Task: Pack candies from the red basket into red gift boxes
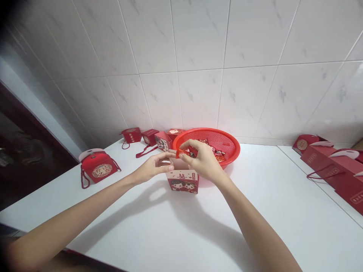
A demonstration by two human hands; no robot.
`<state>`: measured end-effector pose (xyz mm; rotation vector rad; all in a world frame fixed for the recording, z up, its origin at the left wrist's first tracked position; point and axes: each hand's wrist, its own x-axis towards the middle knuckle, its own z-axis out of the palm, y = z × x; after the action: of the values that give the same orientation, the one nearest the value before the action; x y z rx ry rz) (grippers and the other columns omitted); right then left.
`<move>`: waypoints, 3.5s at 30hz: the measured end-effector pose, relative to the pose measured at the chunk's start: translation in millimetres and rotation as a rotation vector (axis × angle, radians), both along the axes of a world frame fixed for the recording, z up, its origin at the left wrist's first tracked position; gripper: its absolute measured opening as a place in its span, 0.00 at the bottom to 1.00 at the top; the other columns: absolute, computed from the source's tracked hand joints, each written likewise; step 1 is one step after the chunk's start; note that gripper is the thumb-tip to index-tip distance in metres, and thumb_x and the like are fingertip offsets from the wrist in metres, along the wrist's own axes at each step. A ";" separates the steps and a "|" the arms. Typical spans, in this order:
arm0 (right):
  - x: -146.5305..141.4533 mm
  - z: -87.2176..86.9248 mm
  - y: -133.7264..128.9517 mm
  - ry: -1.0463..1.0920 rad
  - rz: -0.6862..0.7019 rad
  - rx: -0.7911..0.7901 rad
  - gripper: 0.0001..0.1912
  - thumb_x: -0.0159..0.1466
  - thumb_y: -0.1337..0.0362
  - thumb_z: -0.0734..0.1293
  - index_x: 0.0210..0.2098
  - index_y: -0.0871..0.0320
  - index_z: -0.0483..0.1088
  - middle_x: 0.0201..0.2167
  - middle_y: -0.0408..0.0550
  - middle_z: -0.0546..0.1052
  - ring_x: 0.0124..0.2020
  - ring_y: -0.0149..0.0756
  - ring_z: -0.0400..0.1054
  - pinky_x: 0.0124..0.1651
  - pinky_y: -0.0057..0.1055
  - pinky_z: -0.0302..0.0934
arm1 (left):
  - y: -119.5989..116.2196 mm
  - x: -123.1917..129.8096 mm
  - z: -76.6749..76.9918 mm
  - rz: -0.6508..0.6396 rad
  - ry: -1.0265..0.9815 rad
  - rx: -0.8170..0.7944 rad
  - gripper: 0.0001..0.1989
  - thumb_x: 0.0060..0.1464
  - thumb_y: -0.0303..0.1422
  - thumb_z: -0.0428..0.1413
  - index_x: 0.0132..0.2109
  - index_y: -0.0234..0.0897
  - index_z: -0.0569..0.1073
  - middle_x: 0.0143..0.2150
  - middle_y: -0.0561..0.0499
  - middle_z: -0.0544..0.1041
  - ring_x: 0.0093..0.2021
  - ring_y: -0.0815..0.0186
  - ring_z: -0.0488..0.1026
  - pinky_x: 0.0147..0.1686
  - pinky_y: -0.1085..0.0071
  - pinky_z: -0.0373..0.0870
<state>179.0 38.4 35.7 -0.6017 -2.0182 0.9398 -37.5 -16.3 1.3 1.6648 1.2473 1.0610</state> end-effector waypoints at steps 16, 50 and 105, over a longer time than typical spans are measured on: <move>-5.2 0.9 -4.6 0.306 0.003 -0.267 0.10 0.63 0.59 0.66 0.34 0.53 0.59 0.35 0.44 0.74 0.32 0.36 0.75 0.32 0.31 0.69 | 0.1 -1.5 -1.8 0.047 0.005 -0.027 0.22 0.50 0.40 0.65 0.50 0.38 0.74 0.59 0.44 0.72 0.52 0.58 0.72 0.52 0.59 0.71; 2.5 3.9 8.7 0.307 -0.040 -0.023 0.11 0.65 0.55 0.69 0.39 0.56 0.76 0.42 0.49 0.81 0.45 0.40 0.76 0.48 0.37 0.70 | -1.2 0.7 -11.2 0.049 0.080 0.066 0.19 0.56 0.43 0.60 0.50 0.39 0.74 0.60 0.44 0.73 0.57 0.54 0.71 0.57 0.57 0.69; 9.9 -18.7 26.3 -0.579 0.125 0.176 0.10 0.63 0.74 0.60 0.29 0.60 0.70 0.28 0.46 0.75 0.27 0.31 0.63 0.29 0.28 0.49 | -4.3 -6.6 -16.9 0.065 0.270 0.197 0.12 0.58 0.39 0.57 0.43 0.36 0.80 0.43 0.48 0.83 0.42 0.61 0.78 0.47 0.64 0.75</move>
<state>188.9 64.7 17.1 -0.7131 -2.6470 0.6946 -44.1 -20.6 -15.6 1.9812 1.4130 1.0514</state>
